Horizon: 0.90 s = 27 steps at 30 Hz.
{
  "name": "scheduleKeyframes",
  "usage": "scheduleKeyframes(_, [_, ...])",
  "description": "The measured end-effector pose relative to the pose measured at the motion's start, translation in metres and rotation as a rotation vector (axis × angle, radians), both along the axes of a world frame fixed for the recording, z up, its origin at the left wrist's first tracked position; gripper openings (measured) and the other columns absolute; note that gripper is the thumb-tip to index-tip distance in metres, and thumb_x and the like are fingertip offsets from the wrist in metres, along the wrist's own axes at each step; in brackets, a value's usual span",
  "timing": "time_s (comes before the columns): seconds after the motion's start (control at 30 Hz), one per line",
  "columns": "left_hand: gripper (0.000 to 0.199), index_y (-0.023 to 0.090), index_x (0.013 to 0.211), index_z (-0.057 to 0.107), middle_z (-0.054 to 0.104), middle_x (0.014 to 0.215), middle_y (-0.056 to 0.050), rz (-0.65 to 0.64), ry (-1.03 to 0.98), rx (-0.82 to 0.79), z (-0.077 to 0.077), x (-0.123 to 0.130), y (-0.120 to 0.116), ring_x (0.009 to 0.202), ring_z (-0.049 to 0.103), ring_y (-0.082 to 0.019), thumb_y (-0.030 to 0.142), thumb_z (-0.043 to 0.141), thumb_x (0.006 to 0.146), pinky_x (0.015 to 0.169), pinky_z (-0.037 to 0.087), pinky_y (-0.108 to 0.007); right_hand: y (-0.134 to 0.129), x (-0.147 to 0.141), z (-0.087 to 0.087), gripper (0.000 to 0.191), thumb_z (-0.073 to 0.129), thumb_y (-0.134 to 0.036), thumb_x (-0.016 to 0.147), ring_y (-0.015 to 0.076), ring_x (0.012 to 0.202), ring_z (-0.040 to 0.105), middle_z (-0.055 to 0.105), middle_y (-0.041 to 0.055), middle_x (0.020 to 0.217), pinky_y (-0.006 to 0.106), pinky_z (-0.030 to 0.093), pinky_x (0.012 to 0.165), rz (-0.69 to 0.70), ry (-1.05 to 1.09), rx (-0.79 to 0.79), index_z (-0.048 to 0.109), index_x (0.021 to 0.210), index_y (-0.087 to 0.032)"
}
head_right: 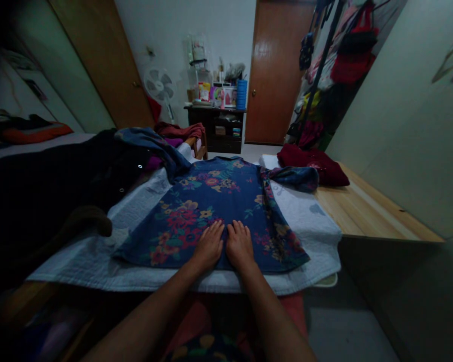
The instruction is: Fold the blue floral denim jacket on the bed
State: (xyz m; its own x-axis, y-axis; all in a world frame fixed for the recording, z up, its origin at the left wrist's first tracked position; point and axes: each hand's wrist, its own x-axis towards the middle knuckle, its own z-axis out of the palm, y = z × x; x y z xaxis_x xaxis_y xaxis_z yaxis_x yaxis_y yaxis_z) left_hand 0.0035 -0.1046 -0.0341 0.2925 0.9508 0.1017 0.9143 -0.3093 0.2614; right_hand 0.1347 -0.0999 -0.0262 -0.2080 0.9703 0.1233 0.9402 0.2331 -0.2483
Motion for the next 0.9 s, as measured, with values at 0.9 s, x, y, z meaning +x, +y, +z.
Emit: scheduleKeyframes(0.9, [0.056,0.017,0.147,0.038,0.028,0.16,-0.009,-0.007,0.008,0.007,0.002,-0.006,-0.005,0.148,0.022,-0.022,0.031,0.043,0.093,0.121,0.02,-0.044,-0.031,0.076,-0.002,0.057,0.046,-0.044,0.094,0.029,0.144,0.026,0.032,0.0099,0.157,0.048,0.021,0.115,-0.094,-0.106,-0.049,0.041,0.147,-0.023])
